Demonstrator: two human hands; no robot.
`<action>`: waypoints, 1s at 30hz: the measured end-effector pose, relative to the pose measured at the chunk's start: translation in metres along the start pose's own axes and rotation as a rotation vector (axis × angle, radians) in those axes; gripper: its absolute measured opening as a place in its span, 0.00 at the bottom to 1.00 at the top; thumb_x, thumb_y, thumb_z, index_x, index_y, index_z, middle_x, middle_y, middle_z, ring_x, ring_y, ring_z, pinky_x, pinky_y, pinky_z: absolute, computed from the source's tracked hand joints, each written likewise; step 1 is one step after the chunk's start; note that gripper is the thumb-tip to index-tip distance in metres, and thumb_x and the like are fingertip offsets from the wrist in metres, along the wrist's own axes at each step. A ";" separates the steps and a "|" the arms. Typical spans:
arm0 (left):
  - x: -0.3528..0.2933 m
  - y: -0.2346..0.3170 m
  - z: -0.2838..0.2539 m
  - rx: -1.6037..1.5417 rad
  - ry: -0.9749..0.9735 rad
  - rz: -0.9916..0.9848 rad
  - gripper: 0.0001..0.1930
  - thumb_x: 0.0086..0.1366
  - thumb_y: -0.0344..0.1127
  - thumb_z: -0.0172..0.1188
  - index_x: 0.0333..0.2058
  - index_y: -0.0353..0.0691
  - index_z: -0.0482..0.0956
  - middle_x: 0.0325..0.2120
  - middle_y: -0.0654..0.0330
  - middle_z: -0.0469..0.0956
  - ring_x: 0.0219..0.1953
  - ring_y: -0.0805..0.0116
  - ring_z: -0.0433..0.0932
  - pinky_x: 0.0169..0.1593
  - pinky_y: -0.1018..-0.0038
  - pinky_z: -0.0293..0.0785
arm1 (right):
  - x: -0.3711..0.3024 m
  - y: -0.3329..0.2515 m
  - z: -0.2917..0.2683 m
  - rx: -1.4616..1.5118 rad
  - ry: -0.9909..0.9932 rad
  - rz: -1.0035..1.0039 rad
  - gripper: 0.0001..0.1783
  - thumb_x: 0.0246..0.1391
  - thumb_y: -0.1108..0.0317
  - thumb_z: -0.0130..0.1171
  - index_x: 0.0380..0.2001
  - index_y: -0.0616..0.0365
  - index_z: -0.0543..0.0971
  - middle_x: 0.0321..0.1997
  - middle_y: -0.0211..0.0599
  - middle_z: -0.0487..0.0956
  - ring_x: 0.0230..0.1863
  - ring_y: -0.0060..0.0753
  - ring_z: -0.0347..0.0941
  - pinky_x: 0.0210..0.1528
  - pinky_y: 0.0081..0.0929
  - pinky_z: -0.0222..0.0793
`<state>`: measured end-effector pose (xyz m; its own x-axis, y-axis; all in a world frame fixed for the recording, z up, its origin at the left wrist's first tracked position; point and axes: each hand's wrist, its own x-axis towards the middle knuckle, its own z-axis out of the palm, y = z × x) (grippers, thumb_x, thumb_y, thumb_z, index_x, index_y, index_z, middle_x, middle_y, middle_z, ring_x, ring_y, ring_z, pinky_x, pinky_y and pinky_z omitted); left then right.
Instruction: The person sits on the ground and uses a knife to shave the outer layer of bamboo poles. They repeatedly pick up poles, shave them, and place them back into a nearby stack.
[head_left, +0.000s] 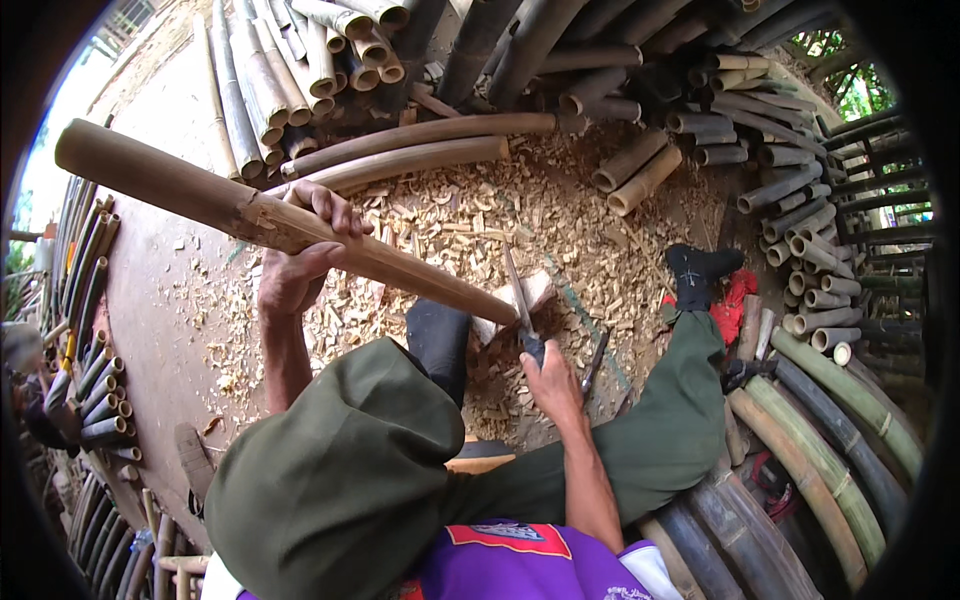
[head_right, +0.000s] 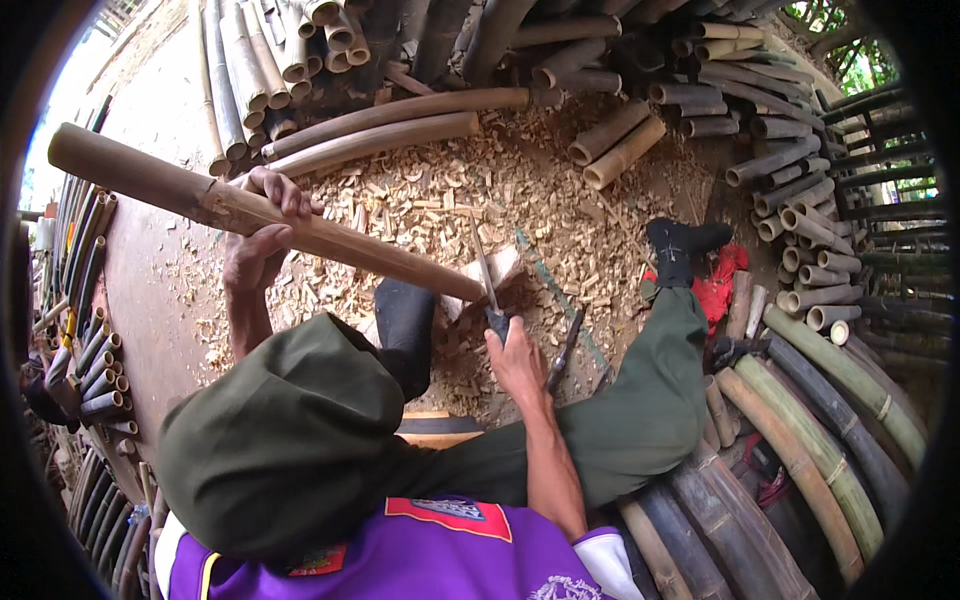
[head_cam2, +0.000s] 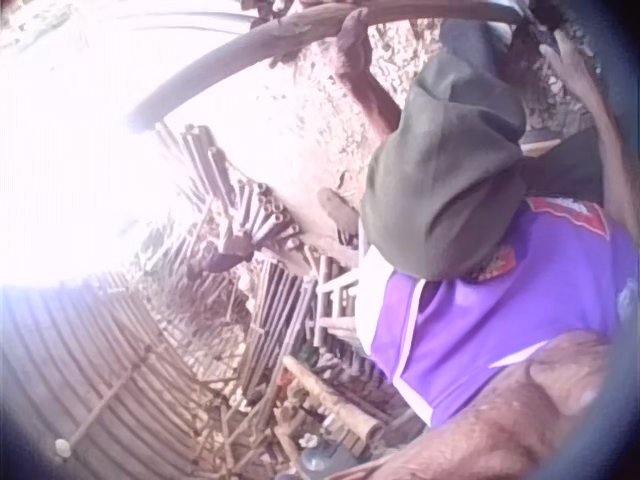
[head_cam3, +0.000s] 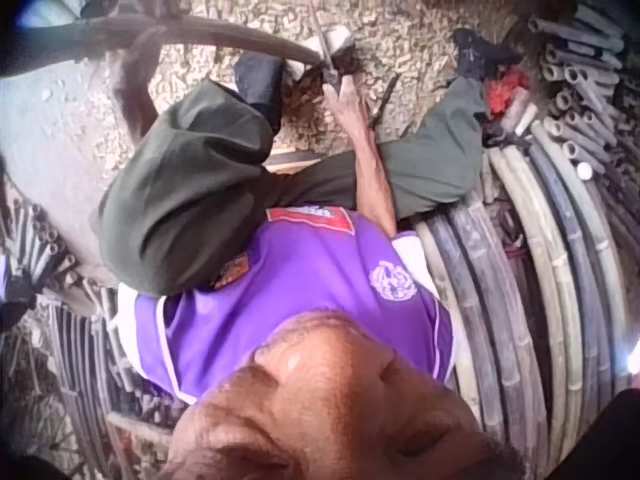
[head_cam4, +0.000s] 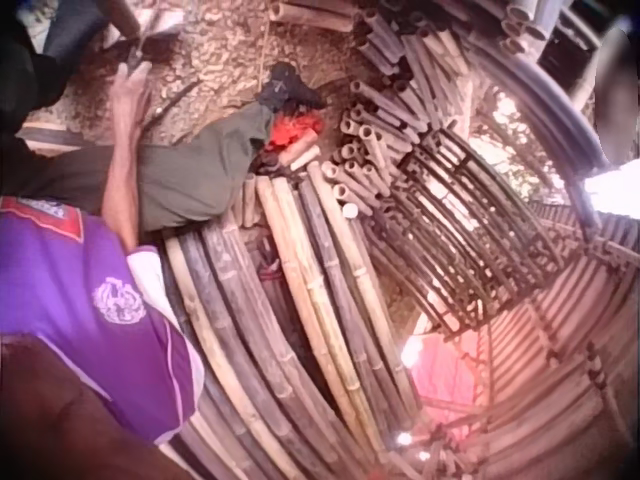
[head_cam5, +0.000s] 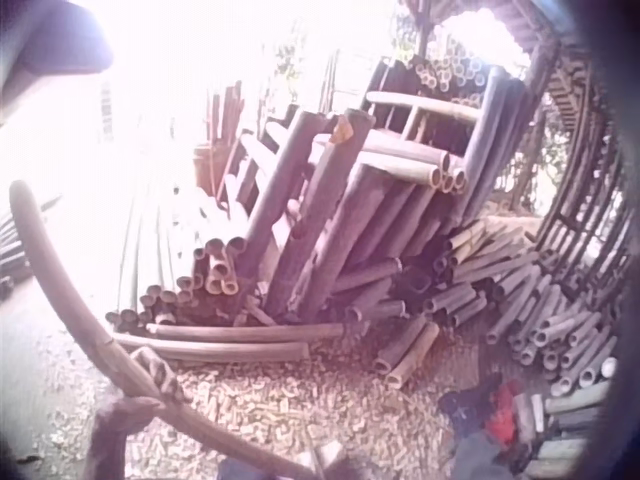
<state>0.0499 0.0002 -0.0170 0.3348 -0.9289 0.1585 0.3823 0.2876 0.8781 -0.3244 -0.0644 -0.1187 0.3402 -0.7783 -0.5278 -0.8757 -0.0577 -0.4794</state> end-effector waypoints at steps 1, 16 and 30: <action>-0.001 -0.001 0.002 0.002 -0.002 -0.005 0.25 0.51 0.25 0.73 0.43 0.45 0.67 0.36 0.61 0.70 0.45 0.65 0.74 0.62 0.58 0.73 | -0.008 -0.009 -0.009 0.022 0.048 -0.047 0.21 0.67 0.52 0.58 0.48 0.61 0.72 0.35 0.61 0.82 0.41 0.71 0.79 0.42 0.57 0.73; 0.088 -0.017 0.098 0.194 -0.139 -0.023 0.28 0.48 0.33 0.77 0.46 0.38 0.72 0.36 0.56 0.81 0.39 0.65 0.83 0.47 0.65 0.82 | -0.004 0.026 0.038 0.401 0.145 -0.036 0.25 0.67 0.50 0.57 0.46 0.66 0.75 0.38 0.63 0.81 0.44 0.71 0.77 0.46 0.57 0.71; 0.062 -0.005 0.177 0.217 -0.398 -0.074 0.19 0.50 0.31 0.73 0.40 0.40 0.76 0.31 0.68 0.76 0.34 0.78 0.74 0.39 0.73 0.74 | -0.021 0.000 -0.029 0.215 0.548 -0.338 0.33 0.60 0.65 0.65 0.64 0.67 0.67 0.57 0.61 0.72 0.60 0.63 0.70 0.63 0.49 0.68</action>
<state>-0.0836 -0.1005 0.0688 -0.0602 -0.9747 0.2154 0.1891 0.2007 0.9612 -0.3410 -0.0667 -0.0872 0.3111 -0.9470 0.0799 -0.6450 -0.2721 -0.7141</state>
